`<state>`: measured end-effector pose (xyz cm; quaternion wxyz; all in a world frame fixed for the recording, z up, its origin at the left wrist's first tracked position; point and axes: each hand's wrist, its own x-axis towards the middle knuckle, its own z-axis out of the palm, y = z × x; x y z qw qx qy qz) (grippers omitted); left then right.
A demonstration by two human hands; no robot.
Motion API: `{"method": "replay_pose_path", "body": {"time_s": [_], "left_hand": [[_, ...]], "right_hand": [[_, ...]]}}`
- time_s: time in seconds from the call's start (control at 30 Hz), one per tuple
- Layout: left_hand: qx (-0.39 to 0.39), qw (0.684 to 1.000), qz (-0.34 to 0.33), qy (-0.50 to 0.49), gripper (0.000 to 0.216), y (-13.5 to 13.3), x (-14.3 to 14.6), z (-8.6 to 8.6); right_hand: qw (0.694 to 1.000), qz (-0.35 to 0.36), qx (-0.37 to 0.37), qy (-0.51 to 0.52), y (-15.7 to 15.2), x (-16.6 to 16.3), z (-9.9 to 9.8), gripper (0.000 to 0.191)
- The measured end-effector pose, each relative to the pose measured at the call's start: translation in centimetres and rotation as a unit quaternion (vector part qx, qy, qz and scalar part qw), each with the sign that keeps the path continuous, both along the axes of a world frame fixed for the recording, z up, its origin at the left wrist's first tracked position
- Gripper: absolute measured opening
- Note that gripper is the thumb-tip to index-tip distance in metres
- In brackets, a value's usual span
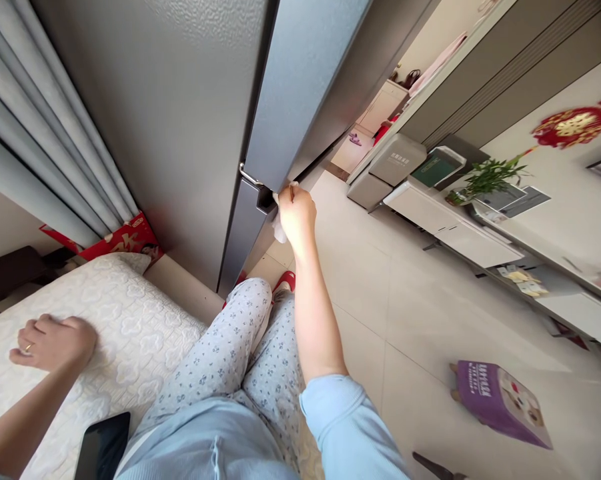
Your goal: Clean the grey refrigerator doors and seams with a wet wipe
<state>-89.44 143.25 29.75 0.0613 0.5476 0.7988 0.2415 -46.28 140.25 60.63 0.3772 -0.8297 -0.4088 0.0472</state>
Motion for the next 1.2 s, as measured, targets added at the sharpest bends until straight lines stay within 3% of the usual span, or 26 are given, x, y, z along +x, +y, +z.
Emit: {"method": "replay_pose_path", "body": {"time_s": [0.37, 0.8, 1.2], "left_hand": [[-0.047, 0.999, 0.017, 0.021, 0.066, 0.5, -0.3, -0.4], [-0.011, 1.0, 0.014, -0.004, 0.063, 0.4, -0.3, -0.6], [-0.044, 0.998, 0.032, 0.023, 0.068, 0.4, 0.0, -0.2]], "right_hand": [[1.0, -0.025, -0.012, 0.008, 2.3, 4.9, 0.7, 0.04], [0.999, -0.032, 0.004, -0.013, 6.0, 11.9, 0.4, 0.035], [0.993, -0.079, -0.062, -0.068, 9.4, 18.6, 0.8, 0.04]]}}
